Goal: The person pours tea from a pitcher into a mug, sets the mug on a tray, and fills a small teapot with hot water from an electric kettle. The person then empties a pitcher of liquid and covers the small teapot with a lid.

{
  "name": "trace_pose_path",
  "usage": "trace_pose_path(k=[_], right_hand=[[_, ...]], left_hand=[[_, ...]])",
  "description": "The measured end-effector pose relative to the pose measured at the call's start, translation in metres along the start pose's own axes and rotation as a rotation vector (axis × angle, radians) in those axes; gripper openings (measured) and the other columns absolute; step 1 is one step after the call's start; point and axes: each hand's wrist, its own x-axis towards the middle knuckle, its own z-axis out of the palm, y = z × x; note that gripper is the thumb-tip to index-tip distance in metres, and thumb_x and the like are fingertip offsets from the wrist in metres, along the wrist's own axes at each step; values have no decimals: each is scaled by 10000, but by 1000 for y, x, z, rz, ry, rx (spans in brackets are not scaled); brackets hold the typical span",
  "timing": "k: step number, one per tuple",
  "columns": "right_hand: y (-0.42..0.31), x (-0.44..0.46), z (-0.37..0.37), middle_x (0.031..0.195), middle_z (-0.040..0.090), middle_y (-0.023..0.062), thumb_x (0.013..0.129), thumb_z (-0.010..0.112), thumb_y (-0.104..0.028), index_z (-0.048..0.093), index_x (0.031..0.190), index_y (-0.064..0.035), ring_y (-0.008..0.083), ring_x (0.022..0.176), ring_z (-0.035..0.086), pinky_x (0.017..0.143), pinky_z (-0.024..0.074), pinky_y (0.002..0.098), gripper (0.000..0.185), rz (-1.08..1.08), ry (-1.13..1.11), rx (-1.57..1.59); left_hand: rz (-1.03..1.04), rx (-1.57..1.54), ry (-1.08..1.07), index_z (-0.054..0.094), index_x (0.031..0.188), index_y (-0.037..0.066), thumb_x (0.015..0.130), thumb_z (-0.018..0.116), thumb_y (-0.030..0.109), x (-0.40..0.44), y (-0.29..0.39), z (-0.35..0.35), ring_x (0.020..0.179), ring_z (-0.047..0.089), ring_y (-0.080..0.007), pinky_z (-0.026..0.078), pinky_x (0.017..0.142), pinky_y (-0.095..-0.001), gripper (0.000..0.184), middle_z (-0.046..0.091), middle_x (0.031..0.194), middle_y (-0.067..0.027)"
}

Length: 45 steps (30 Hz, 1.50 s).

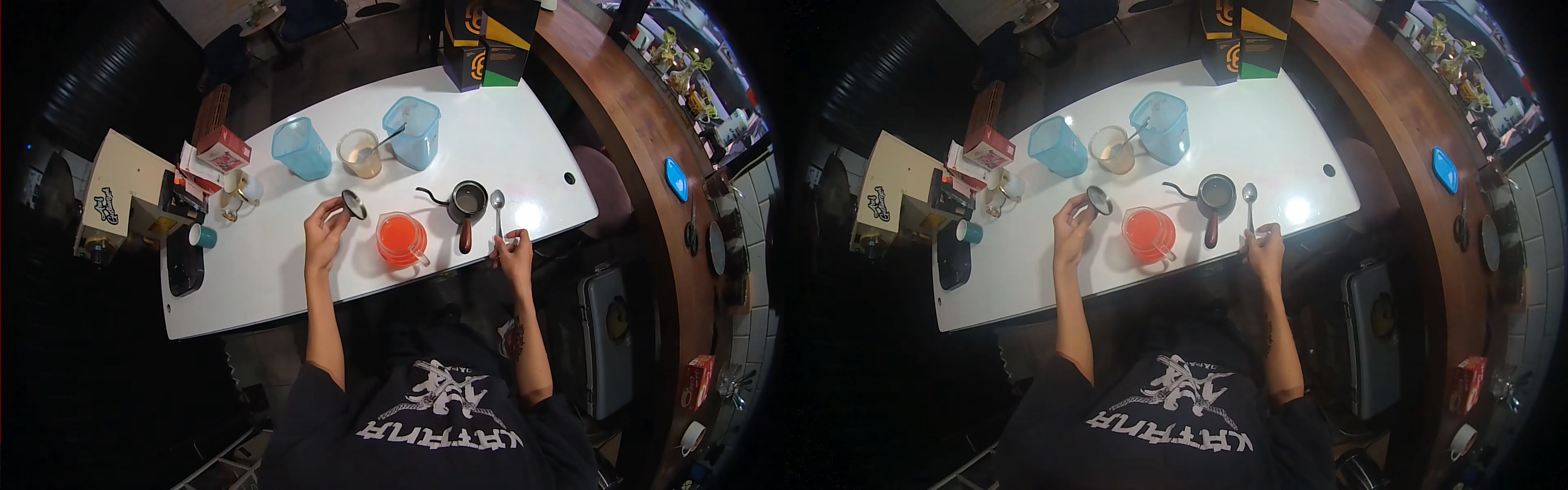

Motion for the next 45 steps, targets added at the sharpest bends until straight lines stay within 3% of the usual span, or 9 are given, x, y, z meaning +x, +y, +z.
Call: trace_pose_path(k=[4, 7, 17, 27, 29, 32, 40, 43, 45], right_hand=[[7, 3, -2, 605, 586, 150, 822, 683, -163, 436, 931, -14, 298, 536, 596, 545, 455, 410, 308, -150, 62, -359], [9, 5, -6, 609, 571, 152, 813, 686, -197, 439, 940, -20, 354, 615, 604, 619, 449, 448, 330, -59, 7, -313], [-22, -24, -12, 609, 576, 178, 860, 631, -206, 456, 951, -33, 412, 622, 588, 599, 432, 479, 262, -171, 91, -426], [-16, -29, 28, 679, 624, 163, 942, 538, -318, 593, 902, 20, 264, 534, 596, 530, 455, 382, 345, -206, -123, -177], [-12, -20, 36, 662, 610, 72, 989, 462, -329, 597, 887, 16, 118, 457, 521, 437, 404, 255, 384, -20, -304, 89], [-21, -19, 49, 656, 588, 57, 984, 460, -377, 594, 883, 1, 84, 432, 485, 397, 363, 215, 413, 108, -358, 313], [-30, -28, 60, 569, 502, 28, 955, 534, -350, 561, 939, 5, 68, 404, 389, 365, 263, 213, 356, 177, -347, 510], [-31, -32, 63, 533, 434, -3, 955, 537, -336, 555, 929, -2, 59, 401, 332, 374, 227, 215, 336, 187, -296, 548], [-33, -36, 62, 532, 407, -23, 960, 531, -329, 556, 908, -7, 55, 403, 321, 384, 232, 210, 327, 187, -288, 637]], left_hand=[[-55, 89, 93, 563, 1152, -49, 854, 642, -2, -11, -8, -6, 948, 626, -166, 483, 825, -268, 312, 604, 1137, -121], [-88, 49, 81, 538, 1190, -55, 845, 643, 11, -14, -18, -12, 1037, 593, -181, 463, 877, -288, 368, 585, 1156, -132], [-7, -233, 167, 557, 1159, -32, 823, 629, -75, 2, -53, -12, 978, 618, -176, 500, 852, -270, 346, 611, 1123, -117], [180, 481, 181, 637, 1062, -7, 767, 674, -35, 1, -37, 8, 935, 644, -208, 511, 816, -304, 298, 652, 1005, -119], [276, 665, 184, 656, 1035, 13, 748, 677, -33, 1, -35, 10, 920, 645, -236, 508, 811, -326, 292, 649, 991, -114], [410, 810, 129, 659, 1025, 26, 743, 676, -16, 2, -41, 10, 925, 623, -316, 493, 816, -370, 286, 629, 1008, -158], [355, 862, 30, 650, 1063, 31, 786, 671, 59, 13, -46, -1, 951, 586, -351, 471, 852, -411, 280, 632, 1014, -145], [469, 832, 49, 640, 1097, 24, 819, 669, 84, 13, -24, 0, 908, 610, -293, 497, 798, -370, 286, 637, 998, -141], [253, 483, -40, 633, 1103, -7, 859, 658, 113, 8, 4, 7, 809, 623, -176, 507, 707, -289, 273, 647, 949, -121]])
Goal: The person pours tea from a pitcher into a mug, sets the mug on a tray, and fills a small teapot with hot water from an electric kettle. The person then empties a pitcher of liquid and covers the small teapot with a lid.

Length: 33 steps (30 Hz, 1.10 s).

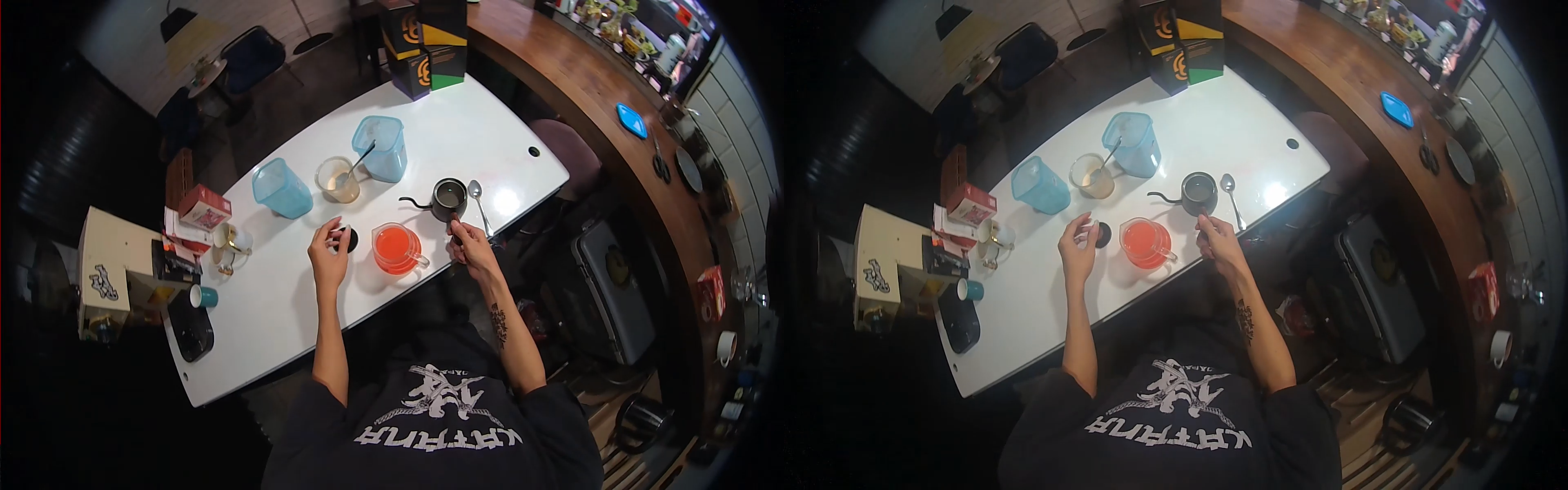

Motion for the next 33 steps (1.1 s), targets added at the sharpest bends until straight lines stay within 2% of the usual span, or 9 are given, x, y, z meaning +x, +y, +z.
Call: trace_pose_path(k=[1, 2, 4, 8, 12, 18, 26, 28, 33], right_hand=[[0, -4, 2, 532, 407, -23, 960, 531, -329, 556, 908, -7, 55, 403, 321, 384, 232, 210, 327, -14, 17, 3], [0, -10, 5, 534, 398, -32, 962, 529, -323, 557, 896, -10, 50, 408, 317, 388, 232, 208, 322, -52, 31, 11], [-3, -24, 11, 536, 389, -42, 964, 527, -318, 558, 884, -13, 46, 413, 314, 393, 232, 206, 317, -102, 67, 21], [-15, -69, 17, 565, 423, -49, 965, 534, -302, 573, 883, -20, 28, 444, 339, 404, 239, 193, 296, -230, 127, 38], [-11, -124, 22, 622, 469, -63, 967, 538, -281, 585, 905, -52, 12, 500, 402, 432, 289, 170, 242, -294, 232, 55], [16, -208, 10, 666, 510, -44, 960, 557, -250, 579, 894, -49, 9, 569, 437, 461, 320, 181, 212, -349, 594, 26], [72, -273, -1, 666, 471, -51, 964, 555, -236, 571, 897, -13, 26, 594, 436, 511, 376, 216, 233, -515, 950, 114], [77, -286, -4, 671, 491, -45, 961, 562, -234, 574, 912, -7, 26, 599, 438, 508, 371, 215, 233, -551, 1014, 213], [98, -316, -26, 690, 542, -25, 951, 578, -217, 579, 897, 11, 41, 600, 463, 504, 375, 226, 234, -616, 1188, 184]], left_hand=[[-12, -131, -49, 632, 1086, -33, 890, 634, 122, -2, 19, -1, 725, 592, -89, 488, 645, -227, 251, 651, 902, -94], [0, -142, -65, 632, 1086, -33, 890, 634, 122, -6, 37, -3, 725, 592, -89, 488, 645, -227, 251, 651, 902, -94], [-137, -358, -391, 632, 1087, -38, 906, 618, 116, -17, 67, -1, 709, 591, -80, 487, 656, -211, 238, 651, 883, -79], [-130, -446, -837, 595, 1160, -31, 966, 537, 192, -46, 94, 39, 820, 620, -119, 505, 746, -240, 301, 659, 959, -96], [-94, -549, -968, 569, 1172, -38, 1007, 434, 307, -87, 103, 92, 971, 605, -157, 513, 790, -279, 406, 632, 1076, -124], [-186, -504, -1154, 527, 1028, 15, 1004, 418, 368, -141, 112, 137, 893, 616, -137, 536, 712, -287, 370, 628, 972, -89], [-403, -574, -1863, 541, 1203, 26, 999, 436, 360, -213, 127, 175, 860, 568, -73, 455, 701, -228, 405, 605, 982, -23], [-475, -630, -1909, 566, 1200, 42, 1005, 430, 353, -235, 143, 177, 812, 555, -64, 417, 646, -208, 391, 611, 966, -12], [-513, -619, -2041, 573, 1178, 29, 976, 506, 344, -271, 159, 198, 880, 580, -93, 441, 713, -234, 379, 630, 989, -34]])
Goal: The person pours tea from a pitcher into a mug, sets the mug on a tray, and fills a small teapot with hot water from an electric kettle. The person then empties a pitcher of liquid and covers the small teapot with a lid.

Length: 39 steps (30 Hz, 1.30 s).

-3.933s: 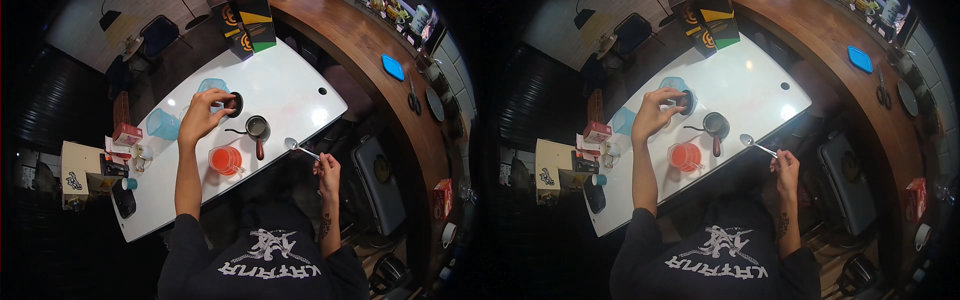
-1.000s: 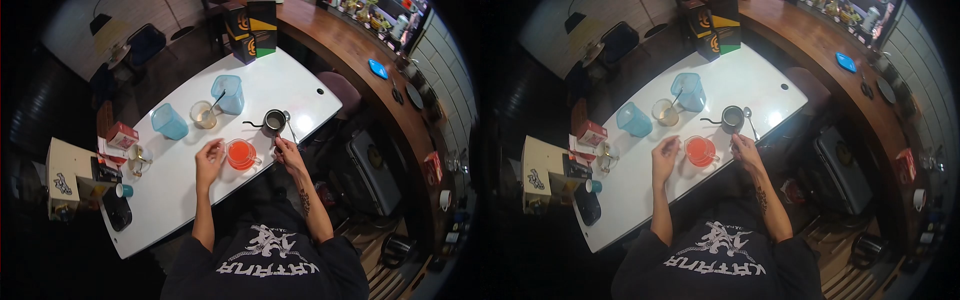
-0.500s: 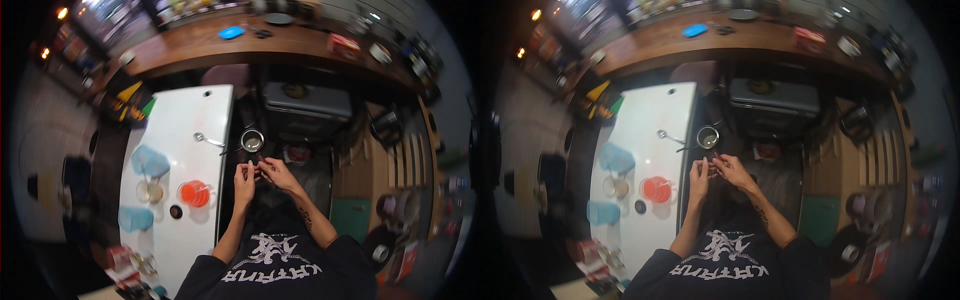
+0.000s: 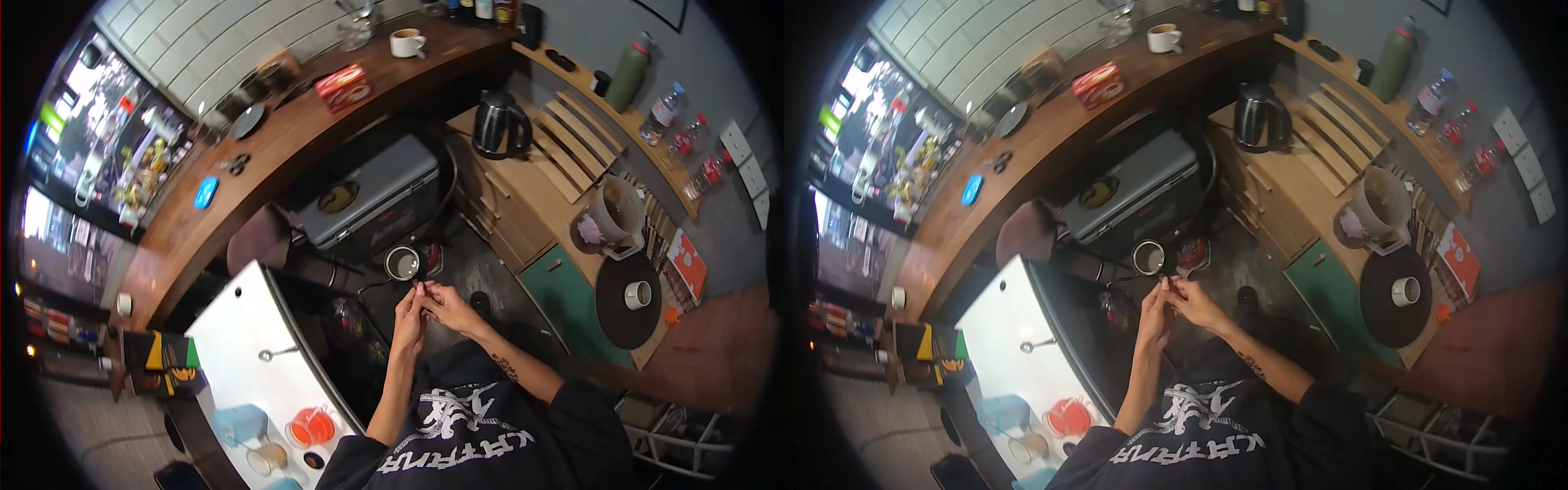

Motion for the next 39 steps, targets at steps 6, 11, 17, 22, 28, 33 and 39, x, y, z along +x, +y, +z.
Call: trace_pose_path(k=[6, 11, 17, 22, 28, 33, 39], right_hand=[[-50, 16, -85, 659, 608, 47, 974, 484, -373, 647, 831, -1, 105, 590, 533, 561, 438, 293, 430, 83, -51, -471], [-77, 75, -237, 735, 611, 77, 884, 651, -284, 585, 1025, 2, 138, 606, 555, 575, 454, 303, 325, -169, 435, -578], [-112, 205, -391, 943, 632, 125, 770, 747, -181, 569, 1129, 22, 224, 756, 615, 741, 485, 315, 450, -626, 1097, -961], [-102, 272, -450, 744, 595, 5, 786, 729, -98, 611, 921, 19, 95, 650, 556, 589, 460, 252, 214, -218, 512, -443], [-98, 277, -437, 603, 536, -2, 700, 670, -30, 588, 692, 11, 79, 534, 503, 480, 401, 277, 92, -355, 655, -553], [-110, 285, -435, 687, 625, 73, 647, 684, -48, 630, 767, 78, 140, 635, 593, 588, 471, 318, 181, -279, 681, -446], [-203, 263, -381, 637, 566, 47, 652, 666, -24, 593, 733, 71, 109, 585, 511, 559, 431, 285, 144, -386, 459, -662]], left_hand=[[2, 48, -51, 585, 1089, 6, 977, 517, 288, 62, -5, 32, 892, 599, -112, 449, 780, -250, 311, 632, 970, -39], [-62, -12, 16, 518, 1073, 53, 984, 505, 269, 119, -5, 42, 753, 542, -94, 485, 686, -256, 234, 550, 854, -3], [-80, -134, 39, 447, 1031, 98, 995, 480, 238, 186, 5, 48, 692, 403, -77, 358, 582, -205, 148, 429, 829, 6], [-54, -117, 68, 445, 1021, 101, 994, 484, 246, 222, 17, 59, 686, 391, -75, 332, 562, -199, 152, 427, 830, 10], [-80, 24, 260, 460, 988, 85, 995, 480, 277, 236, 26, 74, 632, 354, -50, 309, 561, -191, 193, 390, 746, 43], [-106, 135, 404, 467, 952, 90, 991, 459, 340, 232, 24, 65, 574, 348, -49, 294, 524, -208, 253, 397, 696, 50], [-104, 80, 573, 522, 882, 92, 963, 351, 395, 213, 17, 40, 526, 355, -43, 262, 490, -214, 358, 433, 644, 51]])
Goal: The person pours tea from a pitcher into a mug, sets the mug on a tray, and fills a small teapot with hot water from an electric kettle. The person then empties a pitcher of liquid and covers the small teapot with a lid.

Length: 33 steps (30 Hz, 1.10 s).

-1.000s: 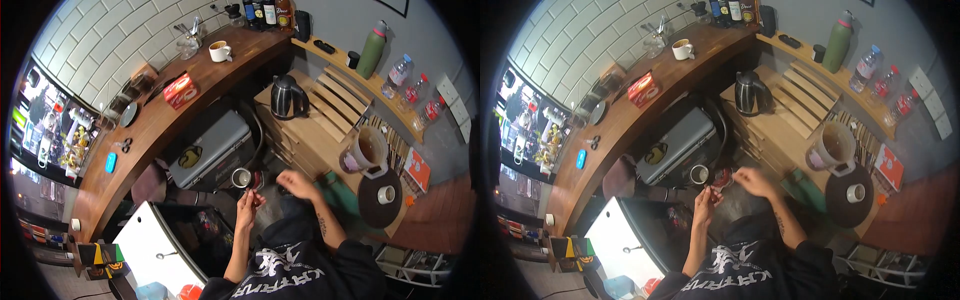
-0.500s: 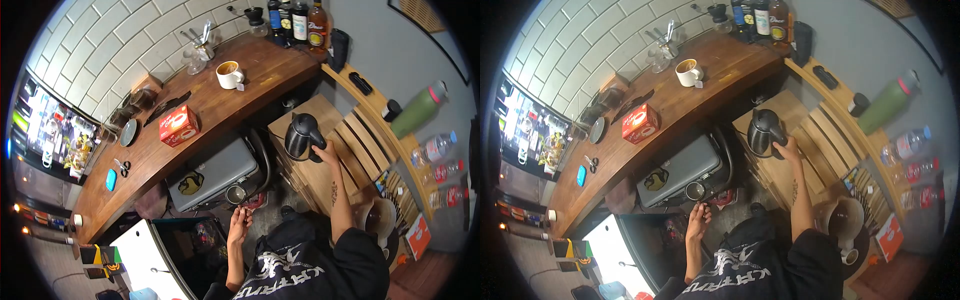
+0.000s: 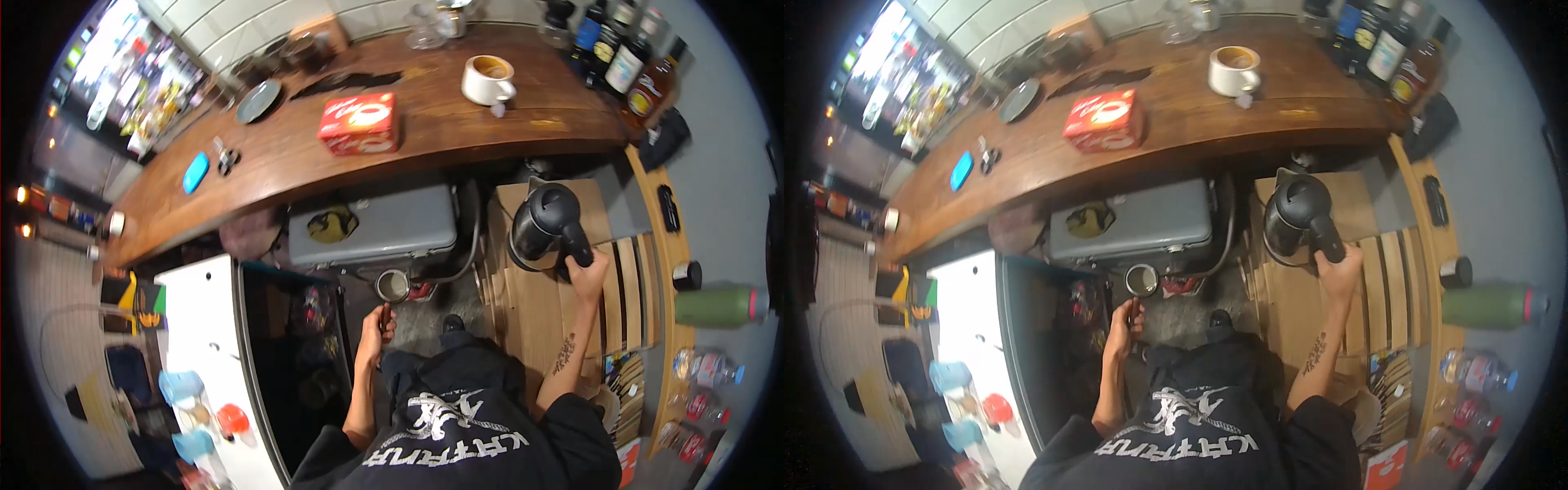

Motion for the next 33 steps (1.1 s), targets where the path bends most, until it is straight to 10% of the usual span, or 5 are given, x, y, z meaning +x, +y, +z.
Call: trace_pose_path(k=[10, 15, 18, 23, 33], right_hand=[[-91, -40, 74, 704, 614, 82, 647, 661, -38, 612, 806, 88, 144, 680, 582, 685, 477, 294, 209, -135, -237, -52], [-150, -58, 137, 680, 649, 147, 573, 677, -89, 656, 778, 62, 201, 669, 642, 655, 481, 301, 256, -120, -877, -138], [-173, -83, 174, 628, 626, 196, 553, 698, -87, 654, 757, 66, 316, 615, 642, 644, 498, 350, 258, -474, -785, -283], [-216, -104, 220, 669, 617, 250, 563, 688, -106, 667, 780, 76, 379, 706, 652, 705, 500, 383, 284, -360, -1132, -427], [-247, -118, 268, 805, 624, 292, 594, 682, -125, 660, 865, 98, 414, 824, 611, 774, 479, 434, 352, -567, -1244, -665]], left_hand=[[253, 131, 177, 533, 799, 11, 967, 293, 329, -14, 2, -61, 527, 441, -99, 335, 483, -262, 433, 498, 623, -39], [432, 464, 368, 567, 829, -31, 954, 294, 302, -31, 7, -89, 566, 499, -169, 384, 530, -326, 448, 539, 675, -125], [448, 529, 451, 564, 835, -50, 953, 301, 271, -43, 5, -101, 642, 564, -264, 425, 623, -386, 432, 576, 723, -190], [535, 573, 537, 549, 843, -61, 942, 330, 179, -61, 4, -115, 848, 580, -431, 436, 762, -476, 339, 618, 846, -252], [500, 521, 578, 563, 870, -68, 951, 377, 152, -76, -12, -142, 799, 592, -445, 457, 756, -502, 299, 621, 833, -272]])
